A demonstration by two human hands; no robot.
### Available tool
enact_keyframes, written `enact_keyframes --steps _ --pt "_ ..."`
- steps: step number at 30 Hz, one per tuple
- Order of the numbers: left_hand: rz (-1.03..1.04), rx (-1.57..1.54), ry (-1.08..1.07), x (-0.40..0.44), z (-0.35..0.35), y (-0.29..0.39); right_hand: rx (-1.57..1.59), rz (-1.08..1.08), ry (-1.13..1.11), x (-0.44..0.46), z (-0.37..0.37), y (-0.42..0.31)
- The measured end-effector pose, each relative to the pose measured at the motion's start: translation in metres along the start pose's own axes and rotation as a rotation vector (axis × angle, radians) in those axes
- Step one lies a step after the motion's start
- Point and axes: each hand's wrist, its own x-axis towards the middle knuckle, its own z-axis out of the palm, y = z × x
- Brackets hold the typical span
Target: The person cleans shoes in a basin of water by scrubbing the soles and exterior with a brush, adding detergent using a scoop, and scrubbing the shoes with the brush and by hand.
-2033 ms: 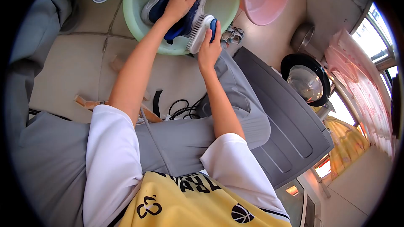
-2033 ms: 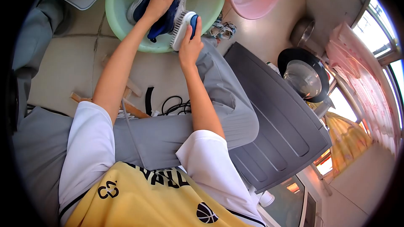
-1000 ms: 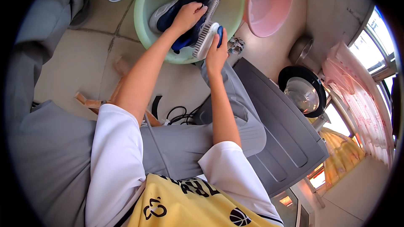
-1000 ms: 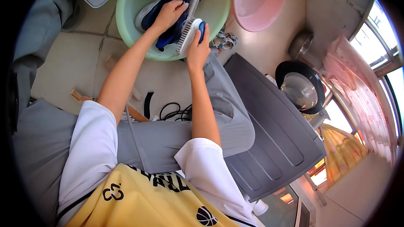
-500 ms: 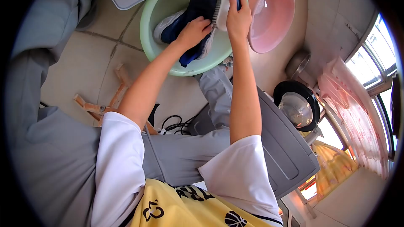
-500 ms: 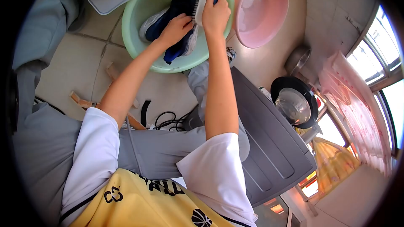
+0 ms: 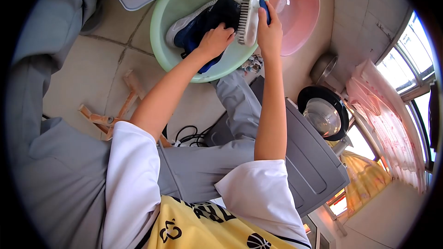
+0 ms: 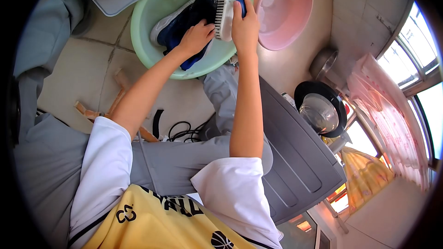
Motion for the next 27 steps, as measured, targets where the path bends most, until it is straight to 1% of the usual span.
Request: enact_keyframes --steps 2,4,5,7,8,10,11,12,13,14,16,17,18,19,20,21,22,23,24,26,27 --pt "0.009 0.009 -0.007 -0.001 0.001 0.003 0.007 0.038 -0.008 -0.005 0.0 0.005" --pt "0.026 0.057 0.02 -0.002 0.0 0.005 0.062 0.067 0.059 -0.004 0.004 0.011" --pt "0.024 0.064 0.023 -0.002 -0.004 0.002 0.098 0.093 0.039 0.001 0.003 0.014" --pt "0.063 -0.016 0.121 0.001 -0.024 0.003 0.107 0.098 0.051 0.014 0.009 0.037" --pt "0.033 -0.021 0.234 0.007 -0.033 0.004 0.126 0.124 0.045 0.016 0.01 0.049" --pt "0.005 -0.024 0.494 0.031 -0.036 -0.008 0.163 0.179 0.034 0.017 0.008 0.044" --pt "0.002 -0.022 0.49 0.042 -0.031 -0.016 0.212 0.287 0.013 0.015 0.004 0.037" --pt "-0.035 -0.007 0.438 0.052 -0.021 -0.026 0.261 0.397 -0.01 0.012 0.002 0.029" --pt "-0.072 0.008 0.388 0.059 -0.018 -0.032 0.285 0.372 -0.024 0.013 0.002 0.03" --pt "-0.075 0.011 0.383 0.064 -0.016 -0.04 0.287 0.377 -0.026 0.012 0.002 0.031" --pt "-0.097 0.005 0.11 0.071 -0.026 -0.038 0.41 0.447 -0.07 0.011 -0.001 0.031" --pt "-0.162 -0.157 -0.026 0.071 -0.035 -0.033 0.408 0.452 -0.066 0.009 -0.005 0.031" --pt "-0.159 -0.157 -0.031 0.071 -0.034 -0.034 0.508 0.48 -0.085 0.006 -0.009 0.03" --pt "-0.08 -0.178 -0.023 0.073 -0.034 -0.036 0.612 0.505 -0.101 0.003 -0.012 0.03" --pt "0.0 -0.196 -0.017 0.074 -0.034 -0.036 0.621 0.507 -0.093 0.0 -0.016 0.034" --pt "0.009 -0.184 -0.028 0.072 -0.037 -0.03 0.689 0.488 -0.07 -0.006 -0.019 0.041" --pt "0.057 -0.155 0.01 0.068 -0.041 -0.016 0.76 0.471 -0.038 -0.013 -0.023 0.041" --pt "0.111 -0.124 0.046 0.064 -0.044 0.001 0.785 0.5 0.012 -0.022 -0.025 0.04" --pt "0.068 -0.036 0.078 0.061 -0.047 0.023 0.811 0.502 0.039 -0.032 -0.026 0.044" --pt "0.142 0.132 0.161 0.063 -0.048 0.057 0.893 0.599 0.134 -0.055 -0.023 0.058" --pt "0.141 0.22 0.115 0.068 -0.057 0.078 0.957 0.647 0.139 -0.067 -0.021 0.06"
